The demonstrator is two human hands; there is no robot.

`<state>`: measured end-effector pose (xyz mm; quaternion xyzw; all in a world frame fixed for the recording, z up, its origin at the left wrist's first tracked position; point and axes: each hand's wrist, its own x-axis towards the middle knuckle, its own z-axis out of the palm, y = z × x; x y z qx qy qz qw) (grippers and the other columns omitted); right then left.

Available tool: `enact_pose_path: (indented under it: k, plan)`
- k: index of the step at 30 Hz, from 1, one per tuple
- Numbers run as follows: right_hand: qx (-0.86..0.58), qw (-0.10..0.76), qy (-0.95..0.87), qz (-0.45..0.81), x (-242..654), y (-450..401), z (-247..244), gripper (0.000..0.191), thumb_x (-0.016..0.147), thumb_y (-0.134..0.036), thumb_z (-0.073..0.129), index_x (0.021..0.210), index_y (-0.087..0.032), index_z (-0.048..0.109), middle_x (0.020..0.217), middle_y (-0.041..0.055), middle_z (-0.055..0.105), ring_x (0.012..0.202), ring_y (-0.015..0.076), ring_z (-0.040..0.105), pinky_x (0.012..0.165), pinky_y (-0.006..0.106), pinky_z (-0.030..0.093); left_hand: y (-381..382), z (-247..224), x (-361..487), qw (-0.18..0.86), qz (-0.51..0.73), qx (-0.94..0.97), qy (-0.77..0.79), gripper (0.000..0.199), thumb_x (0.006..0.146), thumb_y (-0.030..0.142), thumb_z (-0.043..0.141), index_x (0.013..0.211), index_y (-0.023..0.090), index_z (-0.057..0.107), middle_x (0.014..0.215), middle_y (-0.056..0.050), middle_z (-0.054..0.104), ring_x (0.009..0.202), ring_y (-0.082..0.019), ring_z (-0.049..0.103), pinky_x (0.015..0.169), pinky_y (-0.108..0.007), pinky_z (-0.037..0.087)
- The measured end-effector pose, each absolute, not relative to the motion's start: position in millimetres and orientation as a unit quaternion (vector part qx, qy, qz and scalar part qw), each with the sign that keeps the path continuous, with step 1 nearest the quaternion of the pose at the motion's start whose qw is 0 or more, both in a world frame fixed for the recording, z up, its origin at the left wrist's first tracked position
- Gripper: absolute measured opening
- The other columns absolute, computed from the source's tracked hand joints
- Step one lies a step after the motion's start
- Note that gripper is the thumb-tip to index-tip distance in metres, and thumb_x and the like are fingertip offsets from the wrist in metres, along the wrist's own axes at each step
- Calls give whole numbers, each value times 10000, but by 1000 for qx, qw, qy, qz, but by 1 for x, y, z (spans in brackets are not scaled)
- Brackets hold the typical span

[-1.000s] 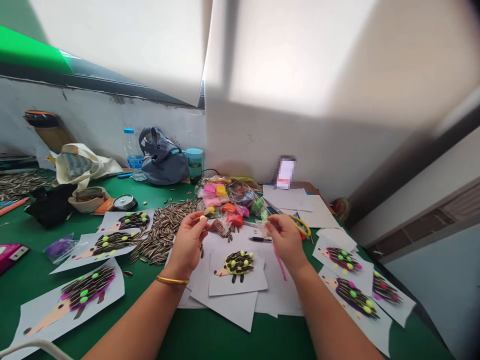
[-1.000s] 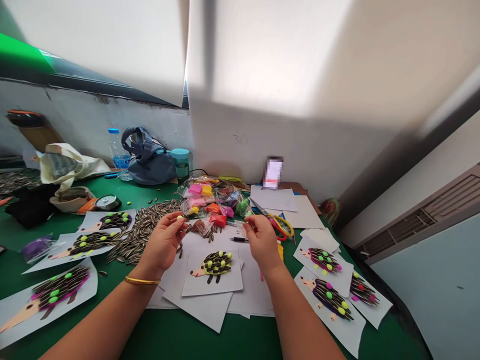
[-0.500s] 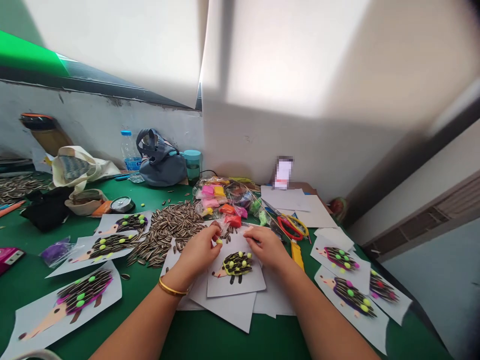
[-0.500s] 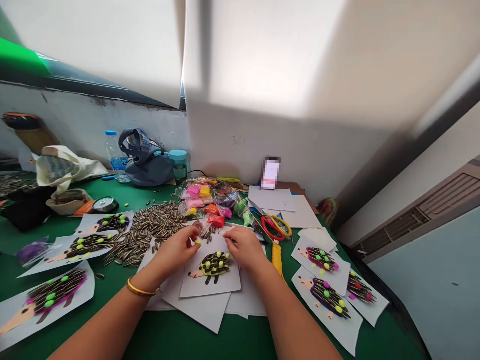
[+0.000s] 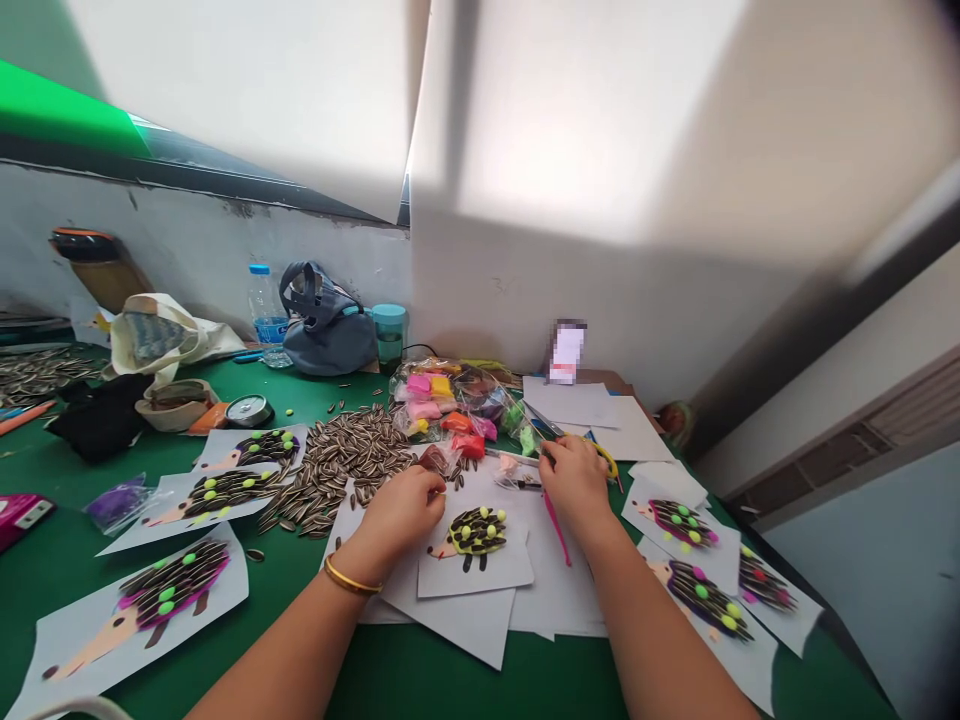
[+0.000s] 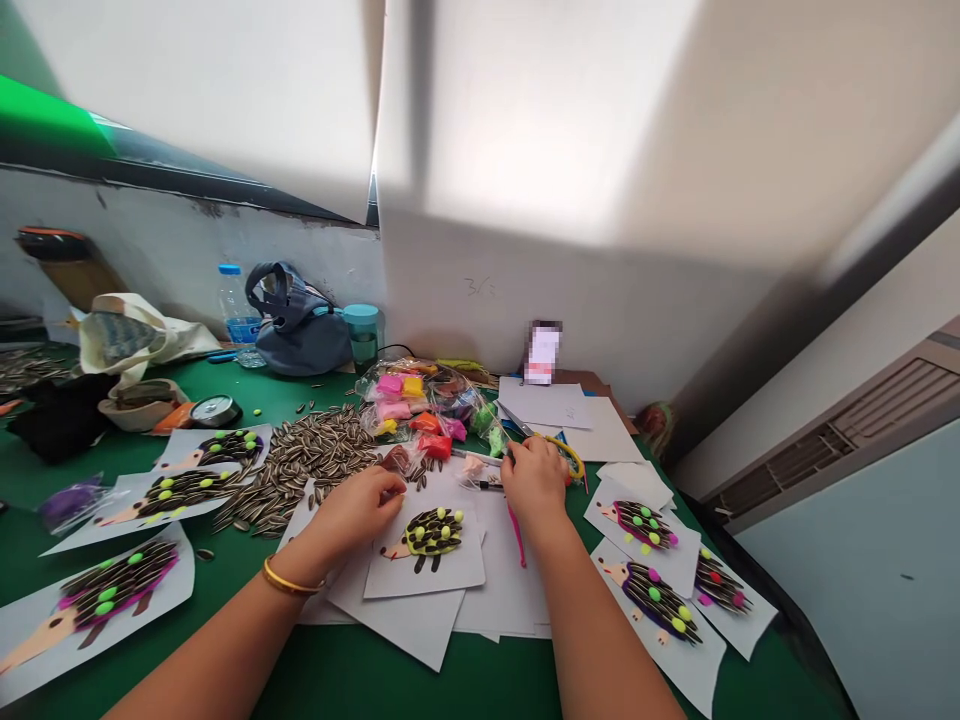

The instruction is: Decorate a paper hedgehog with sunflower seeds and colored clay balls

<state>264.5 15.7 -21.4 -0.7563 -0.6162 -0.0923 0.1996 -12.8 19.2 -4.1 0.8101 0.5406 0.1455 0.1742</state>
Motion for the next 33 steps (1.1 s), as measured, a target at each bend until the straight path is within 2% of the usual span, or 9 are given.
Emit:
enact_pose_path:
  k: [6,10,14,18,23,26,29,30,33]
  plan:
    - [-743,219,-624,-105,269,19,-26,345,834,-184,551,1140,-237,703,1052,127,643,981,295,529,766,394,385,17,1,-13,166,163,813,534,297,881,366,493,865,223,753,933,-95,693,870,-237,634,705,-309,401]
    - [-700,231,-672,-75,256,22,-17,297,865,-221,552,1112,-261,712,1013,110,645,976,278,539,809,387,410,18,1,-13,160,178,803,546,293,885,358,493,789,218,731,861,-83,680,829,-228,625,652,-292,364]
    - [-675,157,-720,-45,232,43,-3,306,889,-252,551,1160,-276,691,1072,110,655,1018,274,544,825,371,417,16,4,-13,157,208,792,553,284,894,349,491,755,206,693,859,-68,652,814,-209,609,641,-286,350]
    - [-677,130,-723,-38,215,78,0,348,864,-229,575,1196,-275,669,1048,102,676,983,257,576,802,352,423,14,5,-12,156,248,784,547,273,908,333,481,755,202,665,859,-56,634,810,-194,591,667,-285,367]
    - [-675,122,-727,-30,209,97,-2,255,822,-211,624,1057,-243,717,963,105,687,943,252,596,801,351,427,12,4,-12,147,296,775,538,273,920,319,470,742,201,641,840,-48,622,798,-180,575,708,-283,394]
    - [-676,137,-724,-36,211,90,5,220,814,-192,614,1008,-230,712,996,108,672,987,259,579,838,361,429,12,5,-13,154,335,764,529,254,915,315,476,757,206,642,845,-47,626,809,-184,571,721,-287,408]
    - [-668,175,-722,-45,212,67,17,240,814,-183,586,1031,-227,679,1096,98,651,1044,256,565,873,363,434,11,5,-11,201,394,740,507,214,899,323,507,804,208,660,868,-46,651,849,-194,583,760,-300,426]
    - [-646,218,-731,-36,211,57,20,242,804,-184,591,1032,-217,665,1120,90,651,1049,248,571,883,354,439,11,4,-9,236,414,726,497,206,894,334,520,822,208,666,868,-43,660,840,-192,590,755,-300,435]
    - [-604,302,-737,32,204,22,28,347,795,-206,592,1140,-240,607,1045,47,681,912,213,624,811,328,482,7,2,-2,380,450,670,451,210,868,381,562,865,200,669,820,-32,670,756,-177,604,688,-284,457]
